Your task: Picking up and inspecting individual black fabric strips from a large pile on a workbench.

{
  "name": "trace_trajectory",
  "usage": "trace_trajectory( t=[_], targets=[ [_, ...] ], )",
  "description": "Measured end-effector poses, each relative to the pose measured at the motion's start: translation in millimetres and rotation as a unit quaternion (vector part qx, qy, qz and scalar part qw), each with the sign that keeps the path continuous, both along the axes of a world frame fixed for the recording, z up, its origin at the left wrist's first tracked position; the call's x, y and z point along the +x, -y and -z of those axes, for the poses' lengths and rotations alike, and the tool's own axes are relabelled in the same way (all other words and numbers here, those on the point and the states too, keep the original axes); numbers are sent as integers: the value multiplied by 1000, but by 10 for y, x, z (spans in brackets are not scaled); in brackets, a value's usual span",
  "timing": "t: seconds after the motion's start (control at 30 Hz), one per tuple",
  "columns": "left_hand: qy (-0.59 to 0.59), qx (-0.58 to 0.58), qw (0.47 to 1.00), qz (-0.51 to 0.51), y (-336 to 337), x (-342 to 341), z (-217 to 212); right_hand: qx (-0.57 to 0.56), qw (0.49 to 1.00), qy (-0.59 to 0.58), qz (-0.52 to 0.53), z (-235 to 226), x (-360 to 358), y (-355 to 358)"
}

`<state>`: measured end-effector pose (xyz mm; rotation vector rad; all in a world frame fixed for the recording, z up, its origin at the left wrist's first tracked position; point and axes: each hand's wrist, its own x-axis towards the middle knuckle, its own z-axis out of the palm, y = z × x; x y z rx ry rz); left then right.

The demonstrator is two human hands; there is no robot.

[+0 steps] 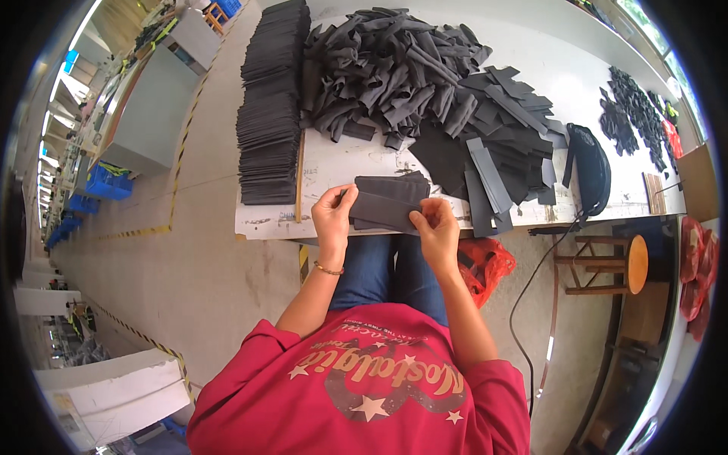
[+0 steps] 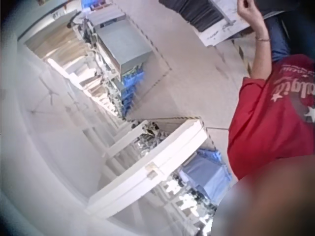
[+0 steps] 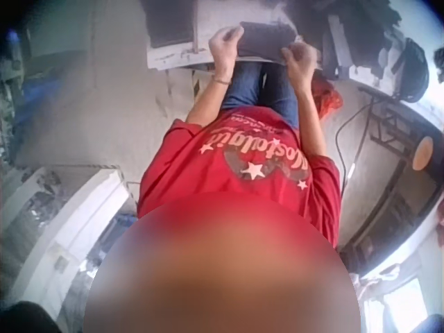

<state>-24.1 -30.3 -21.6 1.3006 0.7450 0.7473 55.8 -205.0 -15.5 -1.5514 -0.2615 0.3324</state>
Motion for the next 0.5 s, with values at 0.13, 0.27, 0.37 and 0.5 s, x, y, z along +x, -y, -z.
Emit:
trace_trajectory(
  t=[0.13, 0.27, 0.37, 0.5],
  targets=[
    [-60, 204, 977, -18, 53, 27, 252, -131, 986, 93, 40, 271, -6, -45],
    [-94, 444, 890, -55, 34, 208, 133, -265, 951, 157, 30, 319, 32, 24],
    [-13, 421, 906, 39, 7, 688, -102, -271, 939, 198, 71, 209, 296, 232],
    [79, 301, 936, 165, 102, 1856, -266, -342, 868, 303, 192, 169, 1079, 584]
  ],
)
